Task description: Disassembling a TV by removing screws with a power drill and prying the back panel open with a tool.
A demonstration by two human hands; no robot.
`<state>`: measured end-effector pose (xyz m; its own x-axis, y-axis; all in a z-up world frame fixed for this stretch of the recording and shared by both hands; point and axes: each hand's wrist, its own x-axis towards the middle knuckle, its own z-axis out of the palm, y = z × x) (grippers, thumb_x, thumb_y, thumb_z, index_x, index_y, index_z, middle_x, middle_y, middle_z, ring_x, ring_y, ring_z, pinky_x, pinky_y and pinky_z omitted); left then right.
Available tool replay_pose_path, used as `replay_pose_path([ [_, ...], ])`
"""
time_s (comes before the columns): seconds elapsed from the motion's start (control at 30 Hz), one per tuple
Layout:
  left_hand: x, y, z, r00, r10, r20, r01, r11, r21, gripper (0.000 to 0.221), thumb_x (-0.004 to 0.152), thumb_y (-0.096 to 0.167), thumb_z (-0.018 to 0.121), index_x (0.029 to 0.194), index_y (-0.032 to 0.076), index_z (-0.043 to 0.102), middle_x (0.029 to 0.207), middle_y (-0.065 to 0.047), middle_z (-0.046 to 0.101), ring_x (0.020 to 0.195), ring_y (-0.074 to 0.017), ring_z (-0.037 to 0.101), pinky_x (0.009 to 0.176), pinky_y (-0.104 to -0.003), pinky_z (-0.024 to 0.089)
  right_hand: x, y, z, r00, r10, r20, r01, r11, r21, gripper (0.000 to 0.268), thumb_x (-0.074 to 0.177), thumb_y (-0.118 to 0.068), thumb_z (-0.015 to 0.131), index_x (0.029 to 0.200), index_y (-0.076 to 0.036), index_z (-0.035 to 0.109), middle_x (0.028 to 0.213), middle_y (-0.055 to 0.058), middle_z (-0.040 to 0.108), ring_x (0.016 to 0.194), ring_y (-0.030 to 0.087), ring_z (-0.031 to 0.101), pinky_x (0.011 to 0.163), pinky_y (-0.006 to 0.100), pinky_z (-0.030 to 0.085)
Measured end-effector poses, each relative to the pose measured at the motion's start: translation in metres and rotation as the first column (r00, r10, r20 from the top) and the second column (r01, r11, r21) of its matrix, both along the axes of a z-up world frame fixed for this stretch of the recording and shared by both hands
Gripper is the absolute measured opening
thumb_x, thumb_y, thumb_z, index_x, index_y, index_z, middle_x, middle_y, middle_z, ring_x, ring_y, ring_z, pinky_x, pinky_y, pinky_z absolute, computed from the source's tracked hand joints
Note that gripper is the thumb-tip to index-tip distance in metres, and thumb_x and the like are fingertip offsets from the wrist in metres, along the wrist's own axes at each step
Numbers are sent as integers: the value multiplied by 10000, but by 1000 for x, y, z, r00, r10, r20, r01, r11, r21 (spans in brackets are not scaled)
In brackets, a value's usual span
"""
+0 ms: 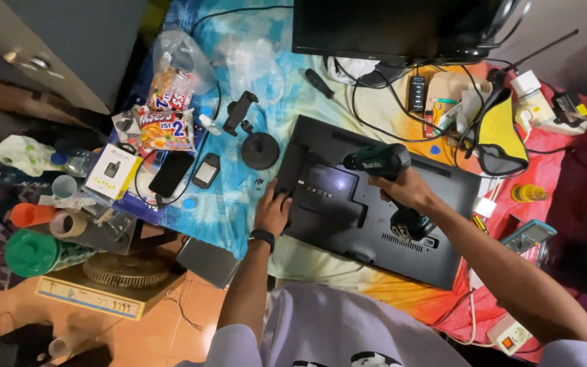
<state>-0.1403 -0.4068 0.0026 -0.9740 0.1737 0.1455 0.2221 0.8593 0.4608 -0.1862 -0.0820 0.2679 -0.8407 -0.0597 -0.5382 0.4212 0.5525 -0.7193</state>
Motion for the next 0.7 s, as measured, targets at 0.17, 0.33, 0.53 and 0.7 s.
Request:
replay_pose_path([
  [0.17, -7, 5, -8, 995, 93, 43, -98, 985, 145, 283, 1016, 390, 620, 1058, 148, 760, 1483, -102, 503, 1325, -354, 579, 955, -477, 570, -1, -28, -13, 999, 40, 15, -41, 998, 44, 347, 955, -298, 707, 716, -51, 753, 627, 112, 718, 643, 247, 720, 757, 403, 547],
  [0.33, -9, 1, 4, 981, 89, 174, -112, 986, 125, 326, 1034, 441, 566, 1109, 182, 750, 1473, -96, 464, 1403, -330, 498, 986, -511, 526, 1, -74, 11, 996, 84, 33, -86, 993, 84, 352, 950, -288, 692, 749, -8, 767, 674, 151, 712, 693, 287, 716, 794, 432, 554],
  [0.53, -27, -1, -25, 915, 155, 373, -258, 934, 245, 504, 1021, 397, 588, 1411, 99, 476, 1317, -200, 470, 1282, -410, 488, 1042, -551, 453, 19, -87, -28, 971, 101, -219, -85, 993, 80, 848, 857, -273, 735, 1585, -107, 335, 1183, 354, 656, 1125, 590, 616, 906, 759, 492],
  [0.7, -31, -3, -3, 862, 150, 484, -270, 945, 187, 321, 980, 315, 580, 1205, 87, 558, 1220, -143, 421, 1133, -339, 512, 910, -471, 519, 39, -93, -26, 937, 277, -212, -233, 950, 211, 949, 803, -162, 760, 1601, -386, 297, 1234, 240, 680, 1129, 553, 635, 1005, 729, 482],
])
